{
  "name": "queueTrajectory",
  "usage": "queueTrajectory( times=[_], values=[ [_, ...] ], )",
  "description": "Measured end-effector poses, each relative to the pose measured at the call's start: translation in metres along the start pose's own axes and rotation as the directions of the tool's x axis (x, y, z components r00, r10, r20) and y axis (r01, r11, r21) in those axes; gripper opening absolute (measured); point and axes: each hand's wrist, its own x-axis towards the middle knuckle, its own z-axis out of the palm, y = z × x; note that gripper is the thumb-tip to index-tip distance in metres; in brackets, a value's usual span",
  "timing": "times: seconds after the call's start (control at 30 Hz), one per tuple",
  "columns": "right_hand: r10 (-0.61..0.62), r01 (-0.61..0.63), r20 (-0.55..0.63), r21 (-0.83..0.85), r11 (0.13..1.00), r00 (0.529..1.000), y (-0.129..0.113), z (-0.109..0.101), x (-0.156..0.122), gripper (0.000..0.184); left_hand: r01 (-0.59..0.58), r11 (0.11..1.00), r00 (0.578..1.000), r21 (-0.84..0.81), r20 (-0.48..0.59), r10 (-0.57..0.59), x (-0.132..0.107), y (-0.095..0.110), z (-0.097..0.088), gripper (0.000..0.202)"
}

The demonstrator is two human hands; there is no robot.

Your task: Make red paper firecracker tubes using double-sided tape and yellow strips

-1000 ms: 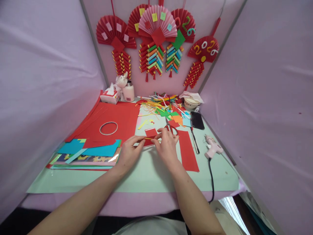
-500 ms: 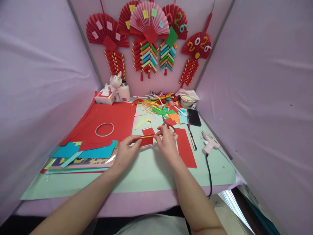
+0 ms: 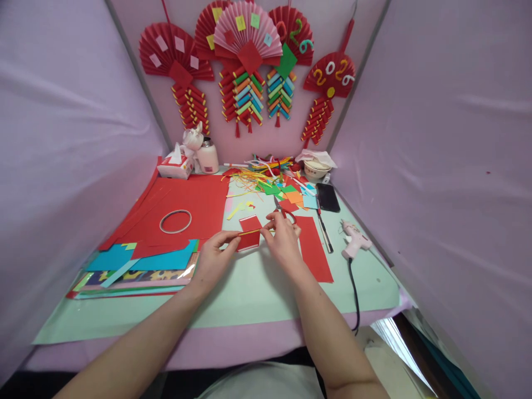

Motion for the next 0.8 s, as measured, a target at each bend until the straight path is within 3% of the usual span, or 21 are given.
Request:
queueTrajectory(
  times=[0.2, 0.47, 0.63, 0.8],
  values=[
    [0.013, -0.017, 0.035, 0.122, 0.992, 0.999, 0.002, -0.003, 0.002, 0.025, -0.028, 1.0, 0.999, -0.006, 0.029, 0.028, 0.0, -0.001, 0.0, 0.018],
    [0.001, -0.094, 0.2, 0.456, 0.885, 0.98, 0.003, -0.007, 0.005, 0.029, 0.134, 0.975, 0.987, -0.178, 0.115, -0.114, 0.003, -0.007, 0.003, 0.015],
    [-0.002, -0.108, 0.22, 0.486, 0.867, 0.976, -0.006, -0.006, -0.001, 0.03, 0.209, 0.929, 0.975, -0.304, 0.142, -0.173, 0.003, -0.005, 0.005, 0.023],
    [-0.043, -0.076, 0.238, 0.467, 0.881, 0.97, -0.013, 0.0, -0.007, 0.033, 0.221, 0.948, 0.973, -0.231, 0.112, -0.2, 0.003, -0.008, 0.006, 0.023]
  ],
)
